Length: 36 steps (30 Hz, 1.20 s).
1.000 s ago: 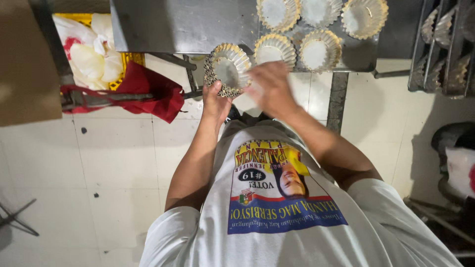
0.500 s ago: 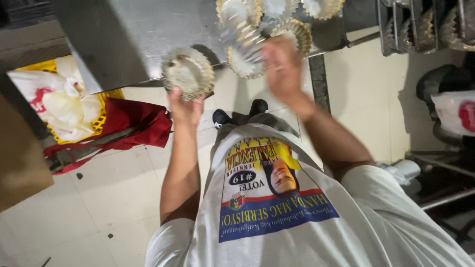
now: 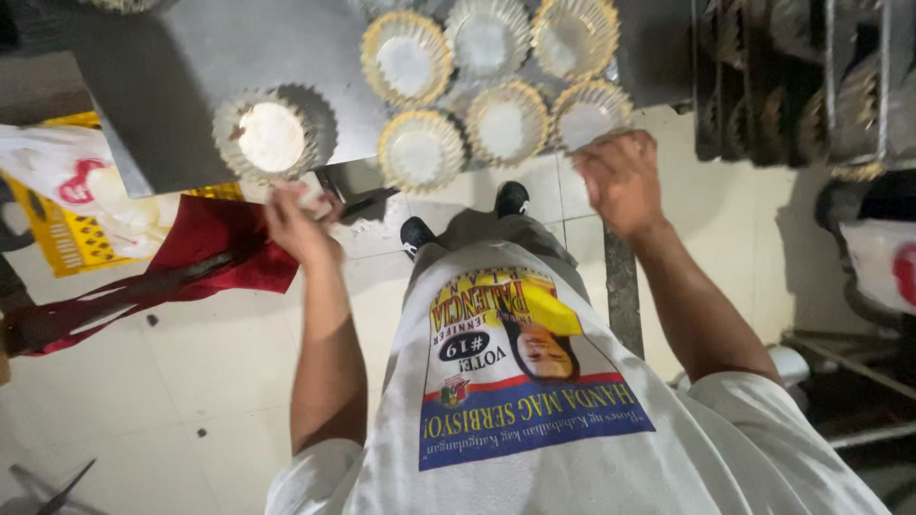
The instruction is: The person places paper baking liners into metal molds on a tray and then slides the loaded tray into a baking rack.
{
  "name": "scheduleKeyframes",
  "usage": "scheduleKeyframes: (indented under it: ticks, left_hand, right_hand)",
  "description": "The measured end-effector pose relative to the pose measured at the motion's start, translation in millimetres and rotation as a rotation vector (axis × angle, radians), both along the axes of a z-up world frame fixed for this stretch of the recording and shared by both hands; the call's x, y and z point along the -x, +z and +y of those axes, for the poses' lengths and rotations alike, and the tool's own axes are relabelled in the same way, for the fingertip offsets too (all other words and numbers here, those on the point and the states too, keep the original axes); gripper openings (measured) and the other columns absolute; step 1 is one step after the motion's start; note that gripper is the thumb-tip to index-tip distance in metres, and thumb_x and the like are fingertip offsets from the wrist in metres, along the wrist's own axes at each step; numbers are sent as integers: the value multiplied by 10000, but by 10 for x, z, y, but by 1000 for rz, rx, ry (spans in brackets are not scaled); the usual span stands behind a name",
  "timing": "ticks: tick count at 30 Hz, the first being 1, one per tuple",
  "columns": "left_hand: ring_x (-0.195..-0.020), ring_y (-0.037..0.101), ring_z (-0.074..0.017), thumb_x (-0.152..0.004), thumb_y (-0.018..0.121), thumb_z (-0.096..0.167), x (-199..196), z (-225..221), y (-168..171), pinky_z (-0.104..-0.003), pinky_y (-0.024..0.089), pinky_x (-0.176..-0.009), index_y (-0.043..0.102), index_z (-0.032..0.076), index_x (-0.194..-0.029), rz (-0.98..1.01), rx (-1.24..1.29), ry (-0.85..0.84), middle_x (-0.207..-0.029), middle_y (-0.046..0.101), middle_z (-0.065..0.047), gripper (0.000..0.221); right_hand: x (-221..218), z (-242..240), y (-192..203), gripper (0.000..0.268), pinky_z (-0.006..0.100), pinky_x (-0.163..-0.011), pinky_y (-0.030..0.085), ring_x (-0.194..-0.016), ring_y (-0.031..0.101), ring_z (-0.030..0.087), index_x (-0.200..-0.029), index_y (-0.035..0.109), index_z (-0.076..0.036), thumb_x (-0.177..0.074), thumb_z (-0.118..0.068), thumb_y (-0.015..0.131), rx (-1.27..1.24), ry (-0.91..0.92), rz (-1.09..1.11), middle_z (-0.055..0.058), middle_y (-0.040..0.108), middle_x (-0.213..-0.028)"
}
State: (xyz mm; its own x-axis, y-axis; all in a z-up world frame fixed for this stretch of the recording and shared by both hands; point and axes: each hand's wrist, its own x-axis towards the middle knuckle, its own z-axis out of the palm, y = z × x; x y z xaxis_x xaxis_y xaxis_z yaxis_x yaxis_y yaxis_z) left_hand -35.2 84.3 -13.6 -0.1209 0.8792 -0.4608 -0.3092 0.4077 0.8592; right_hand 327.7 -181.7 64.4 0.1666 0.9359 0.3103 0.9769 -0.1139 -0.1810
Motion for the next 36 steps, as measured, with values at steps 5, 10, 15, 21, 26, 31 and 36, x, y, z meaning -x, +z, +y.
scheduleKeyframes:
  ticks: [5, 10, 15, 21, 26, 31, 36]
  left_hand:
    - [-813, 702, -179, -945, 650, 46, -607, -675, -165, -382, 668, -670, 649, -5, -1227, 48, 68, -299, -1019, 708, -114, 287]
    - [-811, 712, -198, -970, 643, 39, -810, -713, -332, -350, 628, -685, 647, -98, -1232, 95, 106, -301, -1011, 725, -114, 296]
    - [-771, 647, -185, -976, 650, -1, -773, -754, -257, -340, 563, -670, 638, -75, -1282, 94, 78, -387, -995, 703, -107, 315]
    - [-815, 636, -128, -882, 536, -70, -471, -1219, 59, -305, 470, -602, 627, 26, -1270, 74, 205, -563, -1057, 706, -16, 409]
    - [-830, 549, -115, -839, 487, -157, -59, -1742, 105, -266, 387, -587, 630, -44, -1237, -151, -5, -549, -1168, 639, -43, 438]
    - [-880, 544, -94, -867, 514, -178, 302, -2127, 576, -233, 402, -616, 634, -68, -1206, -221, -207, -565, -1226, 558, -36, 376]
    - [-929, 584, -113, -871, 505, -168, 361, -2371, 1584, -223, 469, -671, 632, -69, -1167, -222, -376, -535, -1215, 568, -42, 338]
  right_hand:
    - [-349, -322, -276, 199, 347, -927, 521, -1025, 660, 244, -1179, 703, -10, -990, -70, 709, -297, -233, 535, 159, 687, -1133]
    - [-721, -343, -1069, 223, 261, -780, 557, -856, 660, 117, -1236, 675, -17, -1015, -19, 646, -192, -580, 1440, 56, 712, -1035]
    - [-817, -327, -1506, 197, 288, -812, 565, -893, 674, 128, -1206, 689, 20, -1016, 31, 639, -263, -499, 1644, 58, 740, -1044]
    - [-754, -862, -1438, 435, 300, -873, 569, -1033, 665, 127, -1377, 622, -12, -948, 58, 600, -155, -402, 1769, 42, 711, -1210]
    - [-368, -1338, -1105, 481, 269, -949, 514, -1106, 638, 133, -1415, 599, 11, -941, 85, 563, -123, -359, 1529, 46, 700, -1257]
    - [-41, -1758, -228, 497, 255, -926, 499, -1082, 623, 122, -1362, 636, 16, -882, 112, 550, -197, -333, 1429, 21, 676, -1187]
    - [-24, -2053, 646, 449, 252, -851, 493, -944, 611, 105, -1256, 724, 32, -889, 86, 471, -360, -221, 1236, 39, 675, -1078]
